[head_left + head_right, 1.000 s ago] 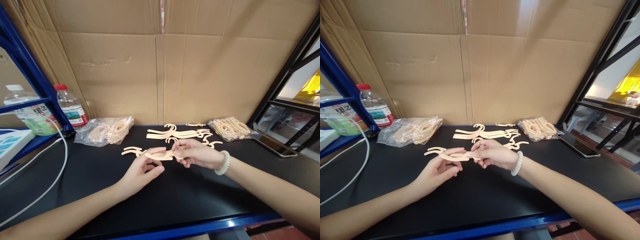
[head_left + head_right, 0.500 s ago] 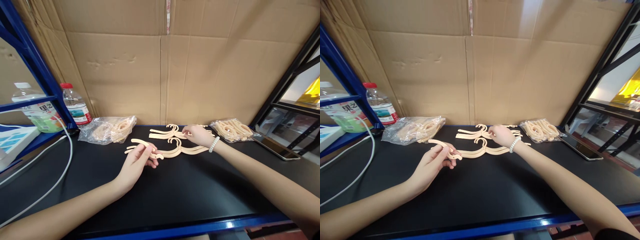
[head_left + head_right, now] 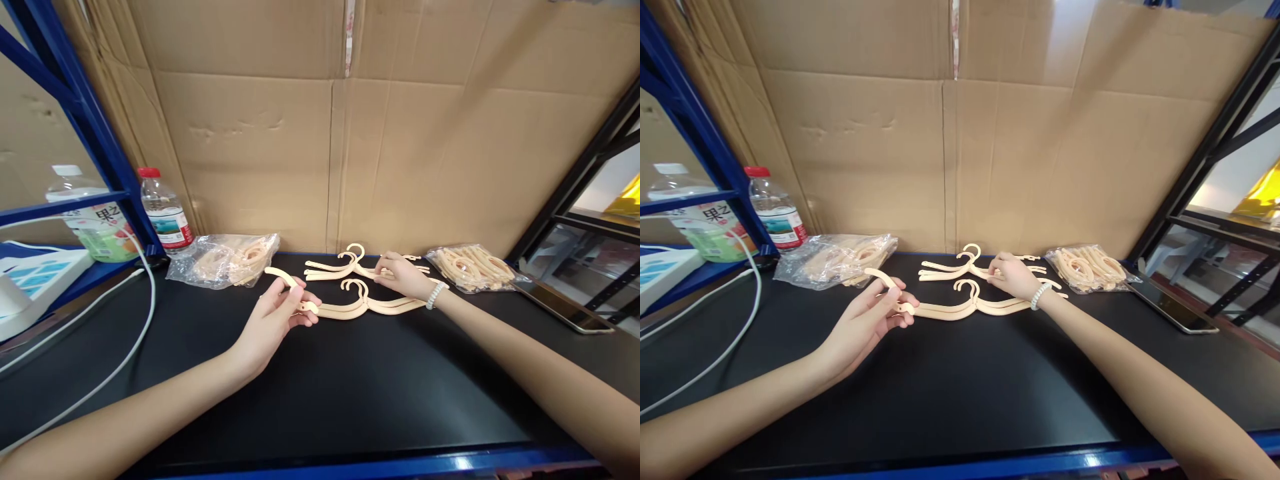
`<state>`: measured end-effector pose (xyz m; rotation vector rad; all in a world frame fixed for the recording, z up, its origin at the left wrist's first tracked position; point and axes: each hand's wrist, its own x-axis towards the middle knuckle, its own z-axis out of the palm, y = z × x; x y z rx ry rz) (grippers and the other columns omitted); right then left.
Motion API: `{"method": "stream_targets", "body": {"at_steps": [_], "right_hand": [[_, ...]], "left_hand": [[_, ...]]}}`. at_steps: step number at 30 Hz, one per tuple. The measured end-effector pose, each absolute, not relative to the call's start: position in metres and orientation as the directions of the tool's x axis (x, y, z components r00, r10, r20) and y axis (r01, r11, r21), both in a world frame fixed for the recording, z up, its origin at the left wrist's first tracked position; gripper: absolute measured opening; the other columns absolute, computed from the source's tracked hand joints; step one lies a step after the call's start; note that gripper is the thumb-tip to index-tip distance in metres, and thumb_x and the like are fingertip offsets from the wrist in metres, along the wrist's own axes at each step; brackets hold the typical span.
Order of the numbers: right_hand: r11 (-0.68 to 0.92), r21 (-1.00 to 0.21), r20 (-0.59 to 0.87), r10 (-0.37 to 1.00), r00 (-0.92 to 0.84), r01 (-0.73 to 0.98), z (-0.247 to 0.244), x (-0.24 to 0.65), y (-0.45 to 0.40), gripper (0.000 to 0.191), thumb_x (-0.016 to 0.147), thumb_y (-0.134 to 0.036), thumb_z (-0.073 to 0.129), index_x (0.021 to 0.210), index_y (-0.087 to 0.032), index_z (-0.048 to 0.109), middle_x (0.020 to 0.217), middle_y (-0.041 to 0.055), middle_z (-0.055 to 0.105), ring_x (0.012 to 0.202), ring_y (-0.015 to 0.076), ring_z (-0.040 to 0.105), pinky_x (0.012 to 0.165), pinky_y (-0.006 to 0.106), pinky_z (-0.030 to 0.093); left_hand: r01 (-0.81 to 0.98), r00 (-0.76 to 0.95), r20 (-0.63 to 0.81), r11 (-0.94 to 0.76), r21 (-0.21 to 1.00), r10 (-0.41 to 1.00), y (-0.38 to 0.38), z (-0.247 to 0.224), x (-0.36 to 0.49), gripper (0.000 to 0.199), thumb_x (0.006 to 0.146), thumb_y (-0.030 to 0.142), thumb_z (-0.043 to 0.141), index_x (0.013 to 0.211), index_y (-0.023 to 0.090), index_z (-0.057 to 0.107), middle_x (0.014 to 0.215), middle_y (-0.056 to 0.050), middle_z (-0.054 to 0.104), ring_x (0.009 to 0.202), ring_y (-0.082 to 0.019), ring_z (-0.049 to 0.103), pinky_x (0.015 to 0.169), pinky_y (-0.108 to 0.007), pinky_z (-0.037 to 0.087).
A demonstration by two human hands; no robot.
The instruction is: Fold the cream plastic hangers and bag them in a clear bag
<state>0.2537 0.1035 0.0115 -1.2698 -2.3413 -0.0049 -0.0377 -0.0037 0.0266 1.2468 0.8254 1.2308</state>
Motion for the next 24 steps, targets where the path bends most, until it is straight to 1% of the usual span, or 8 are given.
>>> {"method": "stream_targets", "body": {"at_steps": [4,6,10,12,14,16,20,24], "right_hand": [[0.588,-0.269,0.480,0.769,-0.423,0.763,0.024,0.255,0.093,0.009,0.087,-0.025,0.055,0.080,-0.020,0.054,0.079,0.0041,0.060,0.074,0.0217,0.059,0.071,0.035,0.047],[0.605,-0.304,0.504,0.758,-0.414,0.736,0.029,0.257,0.083,0.012,0.090,-0.030,0.051,0.083,-0.020,0.052,0.077,0.0032,0.062,0.071,0.0204,0.060,0.068,0.034,0.049],[0.651,-0.445,0.563,0.738,-0.372,0.615,0.031,0.264,0.061,0.021,0.092,-0.041,0.054,0.092,-0.020,0.056,0.089,0.0059,0.065,0.082,0.0215,0.064,0.077,0.035,0.054],[0.648,-0.512,0.581,0.745,-0.328,0.564,0.029,0.268,0.050,0.026,0.092,-0.044,0.056,0.103,-0.021,0.058,0.100,0.0083,0.065,0.092,0.0235,0.064,0.085,0.037,0.054],[0.637,-0.553,0.575,0.758,-0.307,0.537,0.027,0.271,0.041,0.029,0.092,-0.045,0.057,0.107,-0.021,0.059,0.106,0.0094,0.065,0.097,0.0245,0.063,0.085,0.036,0.055],[0.644,-0.550,0.570,0.755,-0.325,0.532,0.025,0.272,0.033,0.024,0.093,-0.042,0.056,0.105,-0.021,0.060,0.103,0.0087,0.065,0.093,0.0233,0.064,0.079,0.033,0.056],[0.711,-0.432,0.611,0.683,-0.400,0.555,0.025,0.273,0.026,0.015,0.094,-0.035,0.057,0.103,-0.025,0.063,0.100,0.0060,0.066,0.088,0.0216,0.065,0.073,0.030,0.056],[0.749,-0.362,0.610,0.641,-0.466,0.556,0.027,0.273,0.025,0.012,0.095,-0.029,0.055,0.104,-0.028,0.063,0.098,0.0036,0.067,0.086,0.0207,0.065,0.073,0.030,0.054]], "left_hand": [[-0.224,0.284,0.192,-0.130,0.966,0.939,-0.002,0.028,-0.042,0.035,0.078,0.026,0.077,0.103,0.021,0.052,0.087,0.001,0.066,0.075,-0.012,0.062,0.077,-0.028,0.051],[-0.190,0.294,0.189,-0.136,0.972,0.937,-0.001,0.028,-0.044,0.030,0.077,0.024,0.077,0.097,0.020,0.056,0.083,0.002,0.064,0.075,-0.011,0.060,0.076,-0.025,0.049],[-0.124,0.268,0.181,-0.152,0.981,0.946,0.001,0.030,-0.049,0.018,0.076,0.026,0.078,0.086,0.018,0.064,0.076,0.002,0.061,0.075,-0.010,0.055,0.070,-0.021,0.044],[-0.130,0.250,0.180,-0.151,0.980,0.951,0.002,0.030,-0.050,0.018,0.076,0.027,0.078,0.086,0.018,0.067,0.075,0.001,0.062,0.074,-0.011,0.055,0.070,-0.022,0.043],[-0.150,0.237,0.175,-0.142,0.978,0.955,0.003,0.031,-0.051,0.019,0.075,0.029,0.078,0.087,0.018,0.068,0.073,0.000,0.062,0.072,-0.012,0.055,0.070,-0.024,0.043],[-0.166,0.228,0.178,-0.142,0.976,0.957,0.004,0.031,-0.051,0.019,0.077,0.030,0.077,0.088,0.018,0.068,0.070,0.000,0.062,0.069,-0.012,0.054,0.070,-0.024,0.043],[-0.184,0.255,0.212,-0.168,0.968,0.943,0.004,0.032,-0.052,0.018,0.080,0.032,0.074,0.078,0.017,0.064,0.068,0.001,0.055,0.068,-0.011,0.049,0.067,-0.022,0.041],[-0.262,0.314,0.211,-0.129,0.956,0.926,0.003,0.032,-0.052,0.019,0.080,0.030,0.074,0.076,0.017,0.061,0.091,-0.001,0.056,0.081,-0.012,0.054,0.077,-0.024,0.046]]}}
